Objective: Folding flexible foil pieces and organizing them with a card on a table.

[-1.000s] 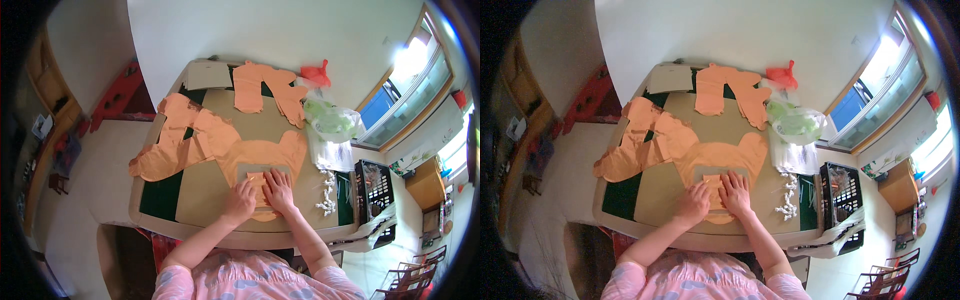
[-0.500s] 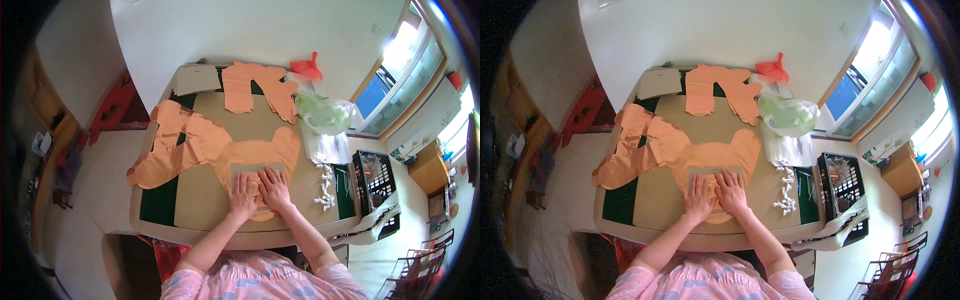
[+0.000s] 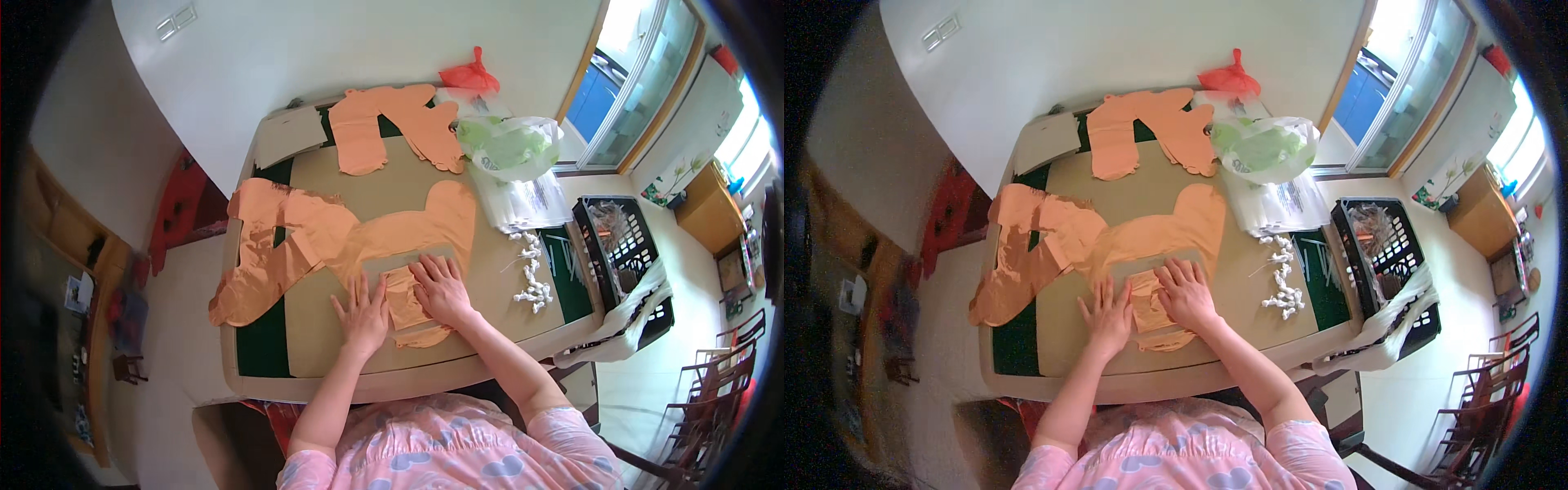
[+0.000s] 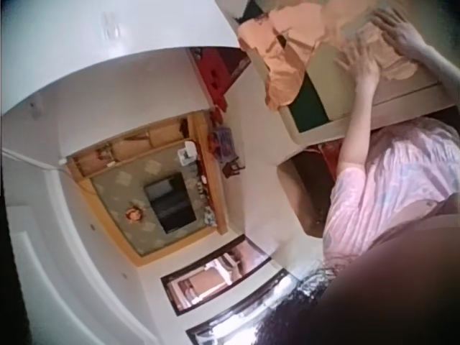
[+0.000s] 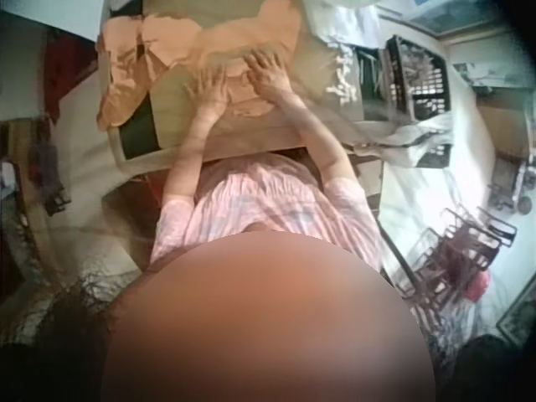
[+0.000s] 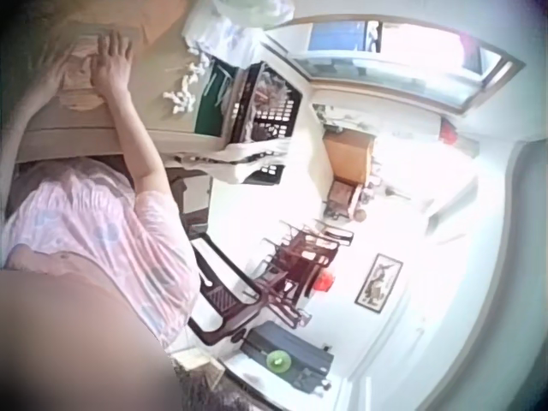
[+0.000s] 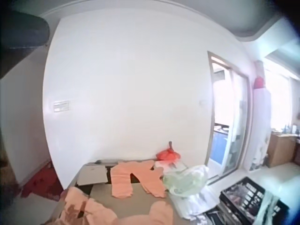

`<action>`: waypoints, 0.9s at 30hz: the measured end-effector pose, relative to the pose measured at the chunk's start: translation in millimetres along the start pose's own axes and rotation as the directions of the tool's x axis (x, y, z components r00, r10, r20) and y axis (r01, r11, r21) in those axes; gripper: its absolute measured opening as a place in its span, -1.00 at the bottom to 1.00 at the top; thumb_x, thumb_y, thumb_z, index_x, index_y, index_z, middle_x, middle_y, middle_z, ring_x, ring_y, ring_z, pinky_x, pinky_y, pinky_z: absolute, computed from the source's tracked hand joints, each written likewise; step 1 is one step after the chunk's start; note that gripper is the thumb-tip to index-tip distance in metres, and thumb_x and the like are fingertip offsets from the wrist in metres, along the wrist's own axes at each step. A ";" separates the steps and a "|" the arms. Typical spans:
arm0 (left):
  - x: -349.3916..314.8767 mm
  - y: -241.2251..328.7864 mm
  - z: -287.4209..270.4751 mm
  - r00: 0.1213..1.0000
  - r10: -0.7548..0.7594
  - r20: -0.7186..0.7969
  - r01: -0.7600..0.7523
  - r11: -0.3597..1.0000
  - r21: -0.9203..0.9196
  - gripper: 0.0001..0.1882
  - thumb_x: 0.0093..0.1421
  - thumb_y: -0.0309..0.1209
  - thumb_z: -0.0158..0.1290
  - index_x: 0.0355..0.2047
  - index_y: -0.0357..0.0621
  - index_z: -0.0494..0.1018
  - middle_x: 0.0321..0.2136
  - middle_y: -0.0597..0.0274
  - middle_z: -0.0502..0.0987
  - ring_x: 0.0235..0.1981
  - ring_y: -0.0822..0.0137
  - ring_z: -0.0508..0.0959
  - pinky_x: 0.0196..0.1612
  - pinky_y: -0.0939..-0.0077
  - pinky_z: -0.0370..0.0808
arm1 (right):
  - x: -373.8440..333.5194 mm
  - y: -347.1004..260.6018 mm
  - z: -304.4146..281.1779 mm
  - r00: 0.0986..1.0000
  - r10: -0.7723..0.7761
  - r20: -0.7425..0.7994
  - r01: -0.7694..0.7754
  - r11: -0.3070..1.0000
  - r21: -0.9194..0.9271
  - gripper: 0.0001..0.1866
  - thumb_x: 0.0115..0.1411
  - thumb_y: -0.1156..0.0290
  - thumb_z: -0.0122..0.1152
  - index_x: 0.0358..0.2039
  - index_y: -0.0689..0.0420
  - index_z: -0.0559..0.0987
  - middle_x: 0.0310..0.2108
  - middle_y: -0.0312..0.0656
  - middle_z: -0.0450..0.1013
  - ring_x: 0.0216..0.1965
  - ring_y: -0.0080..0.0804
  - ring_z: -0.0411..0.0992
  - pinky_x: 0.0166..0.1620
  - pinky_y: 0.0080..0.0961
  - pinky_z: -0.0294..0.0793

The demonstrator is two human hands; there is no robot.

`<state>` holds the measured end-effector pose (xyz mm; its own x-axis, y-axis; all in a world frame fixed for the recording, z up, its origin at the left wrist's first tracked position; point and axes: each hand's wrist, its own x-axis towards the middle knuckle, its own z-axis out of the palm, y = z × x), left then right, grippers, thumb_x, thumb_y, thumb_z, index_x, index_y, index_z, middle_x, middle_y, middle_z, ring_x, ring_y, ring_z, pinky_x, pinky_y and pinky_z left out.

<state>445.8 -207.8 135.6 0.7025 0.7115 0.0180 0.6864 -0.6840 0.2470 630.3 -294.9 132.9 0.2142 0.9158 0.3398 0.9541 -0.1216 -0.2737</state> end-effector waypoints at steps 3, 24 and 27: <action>4.5 6.0 -14.9 1.000 -0.002 0.022 0.001 1.000 0.014 -0.43 0.31 -0.21 -0.19 0.32 0.17 0.05 0.35 0.02 -0.02 0.39 -0.02 -0.11 0.26 -0.42 -0.20 | -1.4 1.9 0.3 1.000 0.005 0.009 -0.005 1.000 -0.009 -0.51 0.25 0.20 -0.03 0.17 0.06 0.34 0.22 -0.04 0.22 0.27 -0.09 0.11 0.30 0.00 -0.02; 24.0 43.1 28.9 0.979 0.155 -0.131 -0.162 0.986 -0.044 -0.40 0.19 -0.14 -0.08 0.25 0.06 0.22 0.32 -0.06 0.04 0.36 -0.01 0.00 0.33 -0.15 -0.14 | 43.8 159.8 -42.3 0.874 0.242 -0.421 -0.286 0.957 -0.043 -0.85 -0.01 0.37 0.23 -0.41 0.13 0.54 -0.31 -0.12 0.44 -0.19 -0.10 0.38 -0.15 -0.24 0.41; 24.4 43.3 31.8 0.972 0.166 -0.166 -0.176 0.983 -0.052 -0.39 0.16 -0.15 -0.05 0.23 0.06 0.24 0.32 -0.06 0.05 0.36 -0.02 0.01 0.33 -0.16 -0.13 | 42.7 233.4 -60.5 0.742 0.505 -0.441 -0.582 0.812 -0.050 -0.66 -0.03 0.14 0.34 -0.32 0.08 0.54 -0.23 -0.08 0.41 -0.08 -0.08 0.34 -0.05 -0.15 0.37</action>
<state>498.7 -225.1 116.0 0.7655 0.6050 0.2192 0.5409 -0.7895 0.2900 874.9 -307.3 138.0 0.7329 0.4494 0.5108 0.6603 -0.6509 -0.3747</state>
